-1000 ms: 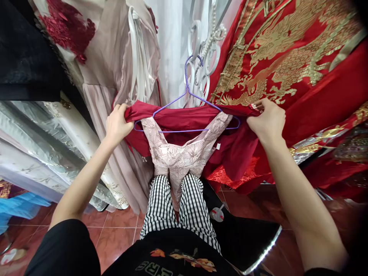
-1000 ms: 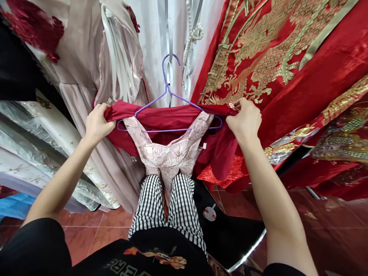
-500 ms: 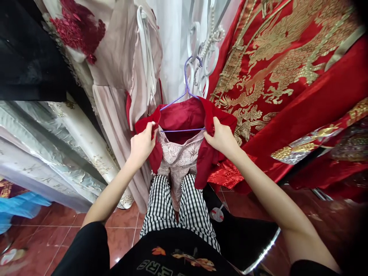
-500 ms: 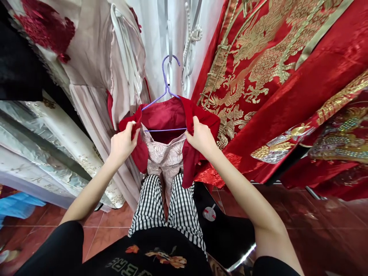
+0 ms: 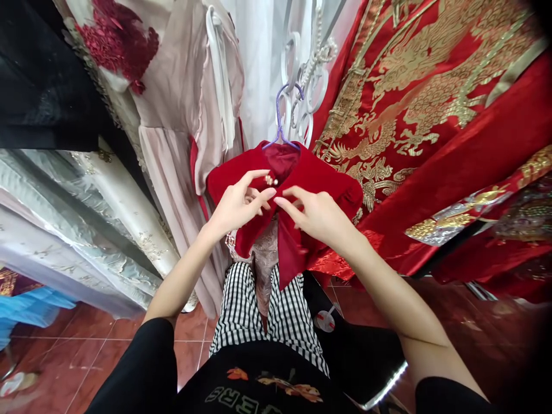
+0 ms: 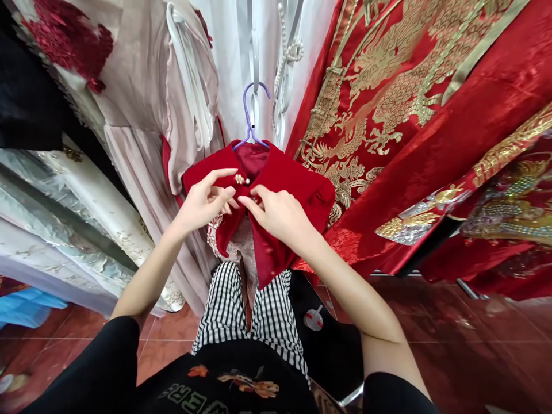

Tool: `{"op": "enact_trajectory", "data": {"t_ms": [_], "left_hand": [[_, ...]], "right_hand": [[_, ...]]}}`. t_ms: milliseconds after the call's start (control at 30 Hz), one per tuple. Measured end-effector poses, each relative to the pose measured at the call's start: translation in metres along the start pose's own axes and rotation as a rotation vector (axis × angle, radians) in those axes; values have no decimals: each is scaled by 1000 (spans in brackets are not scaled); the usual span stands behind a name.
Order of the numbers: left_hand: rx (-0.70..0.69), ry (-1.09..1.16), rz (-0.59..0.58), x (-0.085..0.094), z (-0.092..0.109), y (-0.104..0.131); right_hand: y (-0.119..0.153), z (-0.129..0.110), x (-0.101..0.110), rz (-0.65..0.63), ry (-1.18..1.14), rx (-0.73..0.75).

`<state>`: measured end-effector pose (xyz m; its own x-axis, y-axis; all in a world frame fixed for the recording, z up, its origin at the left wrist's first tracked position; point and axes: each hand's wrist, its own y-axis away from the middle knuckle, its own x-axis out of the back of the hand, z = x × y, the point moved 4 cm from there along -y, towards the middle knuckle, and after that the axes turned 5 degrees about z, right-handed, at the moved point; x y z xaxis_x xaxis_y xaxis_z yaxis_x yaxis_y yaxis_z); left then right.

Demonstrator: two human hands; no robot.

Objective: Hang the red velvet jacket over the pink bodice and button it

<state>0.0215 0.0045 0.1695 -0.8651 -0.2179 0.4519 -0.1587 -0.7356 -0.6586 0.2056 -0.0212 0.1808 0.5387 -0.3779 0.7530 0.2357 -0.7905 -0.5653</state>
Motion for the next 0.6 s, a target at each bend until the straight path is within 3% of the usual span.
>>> {"op": "enact_trajectory", "data": {"t_ms": [67,167,233,300,367,500,600], "left_hand": [[-42,-59,17,5,-5,-8],[-133,-266,158,17,-31,-25],[-154,-400,122,19,-54,-35],[-102,-500,61,24,-76,-40],[8,-543,31,38,-92,-41],[222,-320,-83,71,-117,-24],[346,-65,-190,67,-142,6]], "right_hand": [[0,8,8,3,-5,-16],[-9,39,24,231,43,-31],[-18,64,23,313,108,16],[-27,91,13,281,137,36],[-31,119,8,258,151,-39],[-22,163,12,291,-70,-189],[1,190,-3,407,-331,-377]]}}
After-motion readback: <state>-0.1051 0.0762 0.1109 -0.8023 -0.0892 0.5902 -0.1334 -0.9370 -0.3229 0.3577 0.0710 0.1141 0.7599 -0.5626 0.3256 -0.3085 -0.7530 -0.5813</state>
